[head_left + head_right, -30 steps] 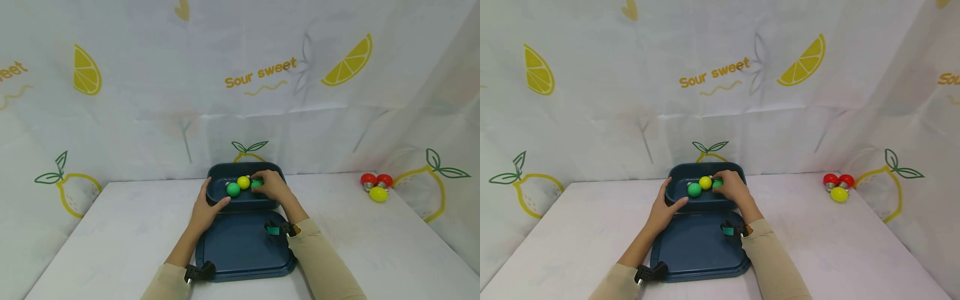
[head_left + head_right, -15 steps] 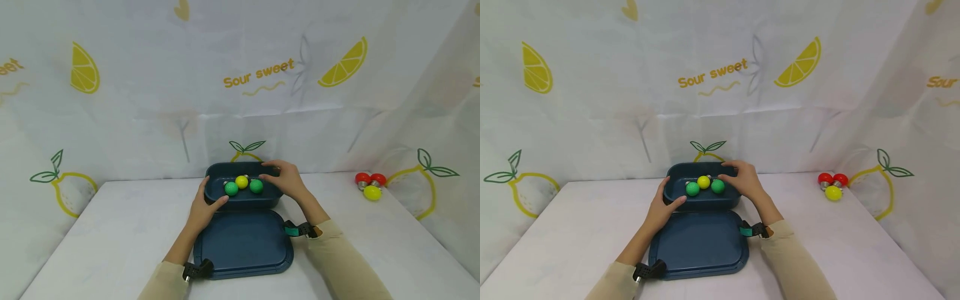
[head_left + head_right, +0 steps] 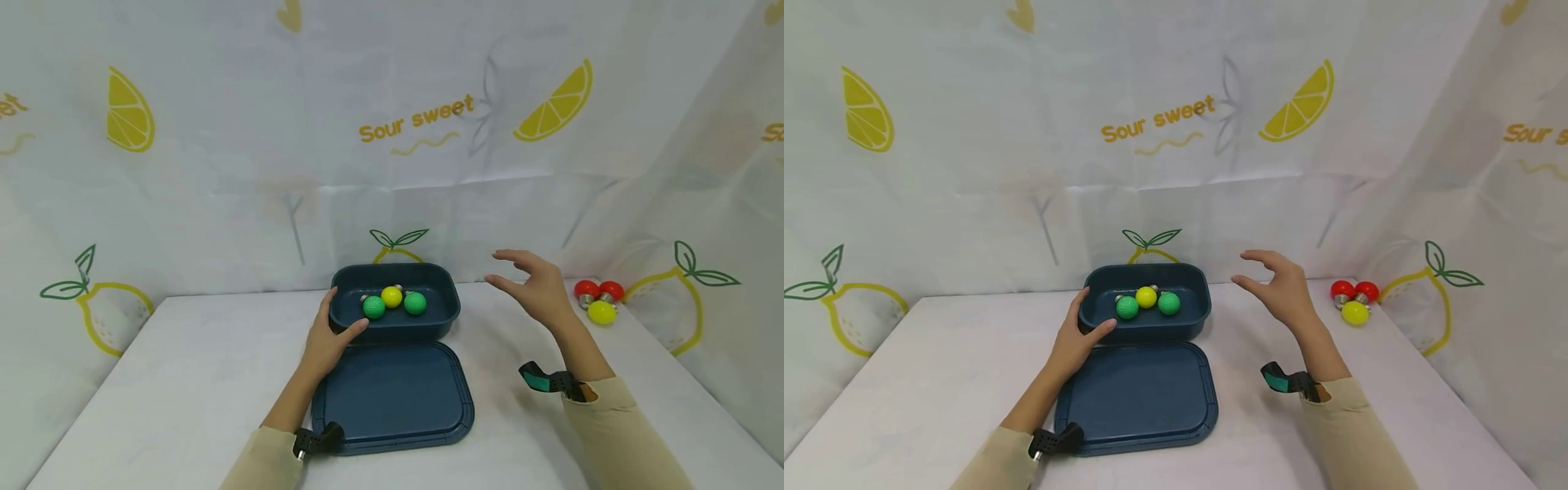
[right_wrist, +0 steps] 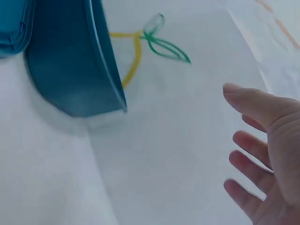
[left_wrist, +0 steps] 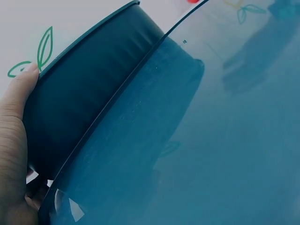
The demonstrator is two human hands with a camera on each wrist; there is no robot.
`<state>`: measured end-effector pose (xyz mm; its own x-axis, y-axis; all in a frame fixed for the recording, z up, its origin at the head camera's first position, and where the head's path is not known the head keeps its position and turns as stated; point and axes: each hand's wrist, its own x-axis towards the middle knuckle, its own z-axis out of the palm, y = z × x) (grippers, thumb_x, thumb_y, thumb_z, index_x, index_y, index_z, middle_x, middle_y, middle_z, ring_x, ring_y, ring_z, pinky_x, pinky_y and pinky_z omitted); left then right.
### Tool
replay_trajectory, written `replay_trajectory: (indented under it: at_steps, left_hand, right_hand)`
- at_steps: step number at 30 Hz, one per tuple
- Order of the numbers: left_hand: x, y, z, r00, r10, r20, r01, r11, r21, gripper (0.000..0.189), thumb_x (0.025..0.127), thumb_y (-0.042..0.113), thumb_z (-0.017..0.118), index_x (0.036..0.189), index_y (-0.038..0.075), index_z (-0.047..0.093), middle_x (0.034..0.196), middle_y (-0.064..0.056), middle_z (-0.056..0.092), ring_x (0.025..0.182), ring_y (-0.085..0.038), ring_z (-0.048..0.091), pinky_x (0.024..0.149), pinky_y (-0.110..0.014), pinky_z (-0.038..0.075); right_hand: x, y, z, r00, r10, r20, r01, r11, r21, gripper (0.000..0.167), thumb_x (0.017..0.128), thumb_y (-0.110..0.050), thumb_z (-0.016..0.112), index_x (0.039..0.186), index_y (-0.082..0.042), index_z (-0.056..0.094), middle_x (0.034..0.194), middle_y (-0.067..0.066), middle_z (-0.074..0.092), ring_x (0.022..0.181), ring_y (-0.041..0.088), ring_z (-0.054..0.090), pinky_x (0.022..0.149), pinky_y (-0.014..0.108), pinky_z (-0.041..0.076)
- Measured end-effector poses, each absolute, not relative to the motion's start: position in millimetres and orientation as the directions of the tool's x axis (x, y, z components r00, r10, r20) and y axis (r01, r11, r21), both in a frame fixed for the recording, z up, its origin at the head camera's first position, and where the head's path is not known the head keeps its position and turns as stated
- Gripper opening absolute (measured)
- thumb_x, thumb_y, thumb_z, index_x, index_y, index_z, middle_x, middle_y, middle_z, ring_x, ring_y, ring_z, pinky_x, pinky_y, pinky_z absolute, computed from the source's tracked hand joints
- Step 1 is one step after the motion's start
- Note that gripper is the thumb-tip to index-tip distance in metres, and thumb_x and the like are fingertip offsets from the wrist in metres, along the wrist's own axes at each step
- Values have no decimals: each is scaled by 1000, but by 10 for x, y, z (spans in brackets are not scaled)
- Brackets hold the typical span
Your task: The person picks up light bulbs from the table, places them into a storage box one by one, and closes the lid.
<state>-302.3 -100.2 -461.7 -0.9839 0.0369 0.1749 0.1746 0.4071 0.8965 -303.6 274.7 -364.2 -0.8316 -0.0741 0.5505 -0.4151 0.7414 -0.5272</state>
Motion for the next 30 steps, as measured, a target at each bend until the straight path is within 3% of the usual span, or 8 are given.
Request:
replay_trajectory:
  at_steps: [12, 21, 26, 30]
  left_hand:
    - [-3035, -1033, -4638, -985, 40, 169, 170, 420, 892, 95, 89, 52, 72, 162, 31, 16, 170, -8, 22, 155, -34, 25, 123, -62, 24]
    - [-3041, -1019, -4650, -984, 44, 171, 174, 426, 888, 95, 89, 52, 72, 162, 30, 16, 170, -7, 21, 156, -34, 24, 123, -62, 23]
    - [-3038, -1022, -4637, -985, 45, 167, 170, 429, 887, 95, 89, 53, 72, 162, 30, 16, 170, -8, 21, 156, -34, 25, 123, -62, 23]
    - [-3033, -1010, -4622, -984, 49, 170, 174, 432, 885, 95, 89, 52, 71, 163, 30, 15, 170, -9, 21, 155, -35, 25, 123, -63, 24]
  right_hand:
    - [-3023, 3239, -3937, -821, -10, 571, -349, 800, -488, 46, 86, -20, 82, 125, -1, 67, 131, 25, 66, 127, 45, 56, 102, 68, 45]
    - [-2980, 3621, -4141, -844, 133, 520, -164, 858, -487, 49, 88, -25, 80, 128, -1, 65, 134, 27, 62, 126, 47, 53, 100, 68, 44]
    - [-3017, 3742, -4370, -806, 238, 542, -110, 839, -533, 48, 89, -25, 79, 127, 1, 66, 130, 27, 64, 121, 46, 55, 99, 64, 45]
    - [-3017, 3797, -4474, -743, 322, 587, -64, 838, -542, 48, 86, -18, 82, 127, 1, 67, 129, 27, 65, 125, 45, 53, 106, 62, 40]
